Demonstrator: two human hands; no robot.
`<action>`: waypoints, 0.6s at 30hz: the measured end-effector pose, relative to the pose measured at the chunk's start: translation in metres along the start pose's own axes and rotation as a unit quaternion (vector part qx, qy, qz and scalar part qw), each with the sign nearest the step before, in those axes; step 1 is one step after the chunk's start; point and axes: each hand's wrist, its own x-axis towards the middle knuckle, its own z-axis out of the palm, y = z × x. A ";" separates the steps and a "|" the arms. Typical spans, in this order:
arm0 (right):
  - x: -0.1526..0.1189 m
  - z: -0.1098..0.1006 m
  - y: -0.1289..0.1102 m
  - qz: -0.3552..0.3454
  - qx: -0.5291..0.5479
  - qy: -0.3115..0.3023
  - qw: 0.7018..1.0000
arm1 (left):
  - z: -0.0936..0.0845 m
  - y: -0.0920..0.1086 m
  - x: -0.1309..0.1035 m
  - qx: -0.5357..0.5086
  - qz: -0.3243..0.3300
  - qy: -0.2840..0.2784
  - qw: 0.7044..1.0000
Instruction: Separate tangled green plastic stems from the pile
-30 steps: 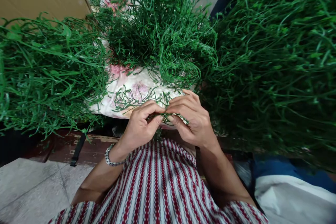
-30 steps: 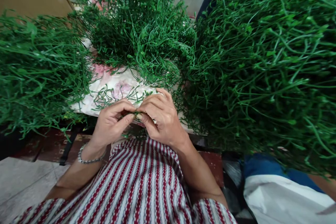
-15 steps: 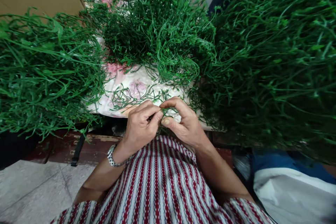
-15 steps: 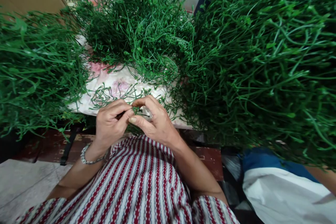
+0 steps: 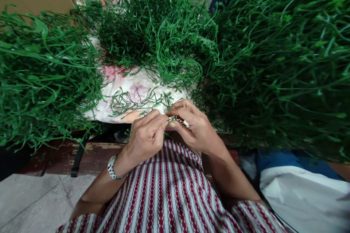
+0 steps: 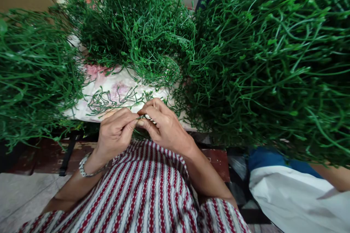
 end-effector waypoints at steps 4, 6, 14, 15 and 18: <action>-0.002 0.001 -0.003 -0.018 -0.073 -0.014 0.997 | 0.001 0.001 0.000 -0.002 0.001 -0.011 1.000; -0.003 0.000 -0.005 -0.020 -0.142 -0.017 0.990 | 0.000 0.001 0.001 0.011 -0.004 -0.028 1.000; -0.006 -0.006 -0.007 -0.033 -0.238 -0.102 0.965 | -0.007 -0.003 0.012 -0.005 0.027 -0.157 0.987; -0.007 -0.006 -0.007 -0.026 -0.239 -0.116 0.964 | -0.007 -0.004 0.012 -0.008 0.029 -0.165 0.986; -0.008 -0.010 -0.006 0.002 -0.202 -0.161 0.966 | -0.007 -0.006 0.010 -0.030 0.043 -0.177 0.983</action>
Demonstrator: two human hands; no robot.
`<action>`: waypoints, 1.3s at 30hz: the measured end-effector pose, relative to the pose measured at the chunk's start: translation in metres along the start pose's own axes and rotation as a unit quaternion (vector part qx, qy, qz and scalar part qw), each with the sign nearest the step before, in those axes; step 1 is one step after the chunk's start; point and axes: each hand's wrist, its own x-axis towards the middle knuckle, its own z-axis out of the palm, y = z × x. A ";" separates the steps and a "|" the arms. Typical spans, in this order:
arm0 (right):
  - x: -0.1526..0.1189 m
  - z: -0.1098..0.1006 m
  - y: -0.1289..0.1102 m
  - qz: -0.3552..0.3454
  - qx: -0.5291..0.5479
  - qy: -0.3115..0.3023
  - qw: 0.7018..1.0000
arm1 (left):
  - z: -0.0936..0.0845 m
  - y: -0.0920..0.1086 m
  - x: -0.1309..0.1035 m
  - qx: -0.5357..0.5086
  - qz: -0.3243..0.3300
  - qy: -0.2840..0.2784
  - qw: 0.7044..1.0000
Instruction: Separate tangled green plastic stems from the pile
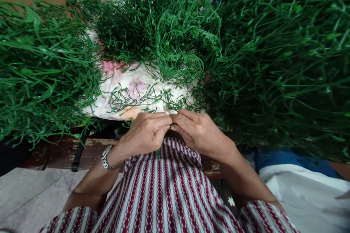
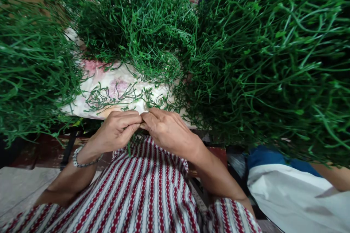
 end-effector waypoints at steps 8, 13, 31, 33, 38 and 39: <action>-0.001 -0.006 0.007 -0.016 0.177 -0.095 0.980 | -0.003 0.002 -0.005 -0.055 0.006 -0.042 0.998; 0.006 0.004 0.012 -0.165 0.419 -0.117 0.885 | -0.016 -0.003 0.001 -0.307 0.078 -0.126 0.940; 0.013 0.036 -0.009 0.041 0.293 0.186 0.937 | 0.005 -0.011 -0.006 -0.361 -0.129 0.161 0.909; 0.011 0.039 -0.011 0.036 0.260 0.197 0.945 | 0.005 -0.009 -0.009 -0.338 -0.124 0.146 0.921; 0.005 0.036 -0.010 0.024 0.220 0.196 0.955 | 0.006 -0.007 -0.014 -0.224 -0.117 0.145 0.957; 0.004 0.035 -0.009 0.031 0.226 0.186 0.956 | 0.007 -0.006 -0.015 -0.188 -0.106 0.153 0.964</action>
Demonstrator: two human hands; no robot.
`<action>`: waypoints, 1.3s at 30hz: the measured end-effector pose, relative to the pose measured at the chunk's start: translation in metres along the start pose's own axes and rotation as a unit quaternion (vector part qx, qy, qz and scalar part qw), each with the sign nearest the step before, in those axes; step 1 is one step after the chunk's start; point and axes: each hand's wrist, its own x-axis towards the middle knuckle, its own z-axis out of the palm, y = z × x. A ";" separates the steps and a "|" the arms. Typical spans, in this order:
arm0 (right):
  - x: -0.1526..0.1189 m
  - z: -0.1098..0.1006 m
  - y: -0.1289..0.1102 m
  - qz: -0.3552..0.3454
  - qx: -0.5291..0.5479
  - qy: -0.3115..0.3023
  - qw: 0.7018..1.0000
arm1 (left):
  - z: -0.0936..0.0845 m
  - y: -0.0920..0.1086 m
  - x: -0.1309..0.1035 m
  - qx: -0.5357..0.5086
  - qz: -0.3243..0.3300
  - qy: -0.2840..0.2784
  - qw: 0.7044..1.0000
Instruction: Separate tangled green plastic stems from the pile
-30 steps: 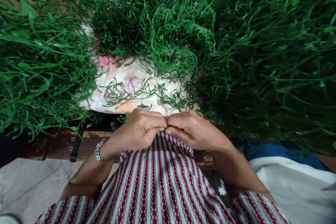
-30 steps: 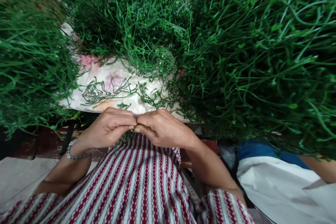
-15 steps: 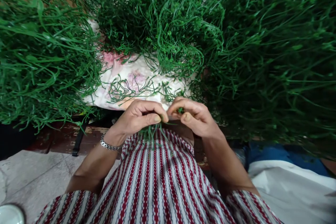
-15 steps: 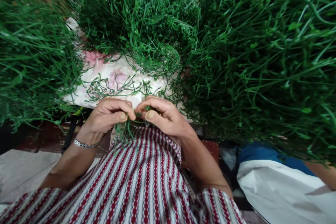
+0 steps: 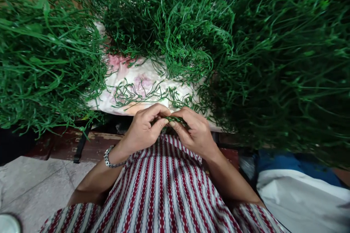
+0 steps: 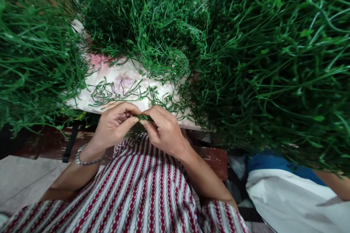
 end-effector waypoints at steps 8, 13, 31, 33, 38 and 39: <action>0.001 -0.001 0.002 0.096 0.122 -0.072 0.985 | 0.011 -0.001 -0.005 0.114 0.155 0.050 0.980; 0.000 -0.003 0.004 0.098 0.097 -0.058 0.989 | 0.016 0.001 -0.007 0.141 0.159 0.031 0.977; -0.007 -0.021 -0.006 0.059 -0.106 -0.181 0.976 | 0.002 0.009 -0.002 0.184 0.109 -0.124 0.969; -0.007 -0.023 -0.007 0.063 -0.133 -0.194 0.970 | 0.003 0.009 -0.003 0.201 0.104 -0.136 0.965; -0.004 -0.022 -0.004 0.009 -0.118 -0.183 0.976 | -0.002 0.010 0.000 0.211 0.076 -0.177 0.958; -0.004 -0.021 -0.002 -0.004 -0.106 -0.182 0.978 | -0.003 0.010 0.002 0.202 0.070 -0.194 0.958</action>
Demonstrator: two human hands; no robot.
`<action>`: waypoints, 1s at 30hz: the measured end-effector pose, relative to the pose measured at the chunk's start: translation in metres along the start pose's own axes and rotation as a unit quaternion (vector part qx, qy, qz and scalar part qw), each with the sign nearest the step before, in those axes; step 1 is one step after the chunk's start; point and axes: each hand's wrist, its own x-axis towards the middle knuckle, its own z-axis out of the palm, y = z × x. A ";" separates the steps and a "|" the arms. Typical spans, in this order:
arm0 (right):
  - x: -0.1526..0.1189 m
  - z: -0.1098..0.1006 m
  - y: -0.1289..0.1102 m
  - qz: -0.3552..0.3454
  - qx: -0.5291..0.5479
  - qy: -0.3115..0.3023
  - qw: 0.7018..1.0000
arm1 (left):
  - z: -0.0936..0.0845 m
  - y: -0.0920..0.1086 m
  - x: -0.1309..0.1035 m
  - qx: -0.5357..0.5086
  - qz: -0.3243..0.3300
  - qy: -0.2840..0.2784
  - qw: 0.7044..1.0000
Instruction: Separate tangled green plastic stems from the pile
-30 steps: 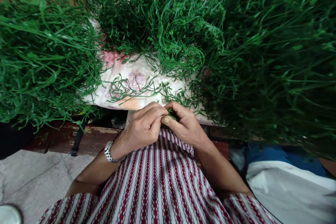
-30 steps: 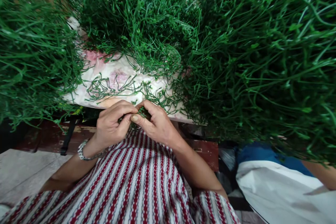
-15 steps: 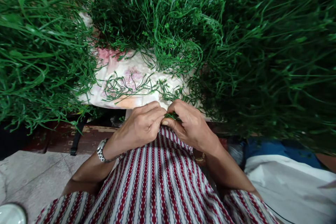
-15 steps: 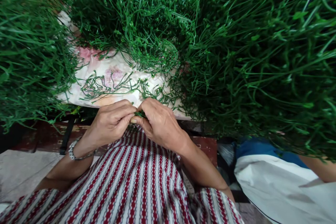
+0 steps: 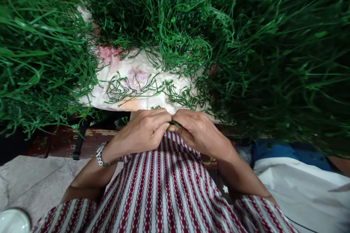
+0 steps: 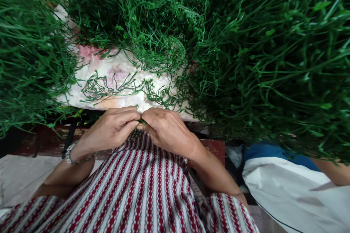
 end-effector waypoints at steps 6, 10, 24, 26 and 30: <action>0.004 0.001 0.011 -0.122 0.189 -0.061 0.973 | -0.006 -0.010 0.006 -0.238 0.066 -0.086 0.965; 0.007 0.005 0.016 -0.132 0.347 -0.106 0.923 | -0.001 -0.012 0.005 -0.373 0.056 -0.100 0.921; -0.002 0.019 0.026 -0.035 0.554 -0.065 0.829 | 0.007 -0.022 -0.008 -0.561 -0.083 -0.042 0.823; -0.001 0.017 0.024 0.006 0.525 -0.012 0.851 | 0.006 -0.021 -0.005 -0.527 -0.115 0.037 0.841; 0.007 0.018 0.014 0.084 0.481 0.121 0.864 | 0.006 -0.018 0.005 -0.507 -0.092 0.086 0.853</action>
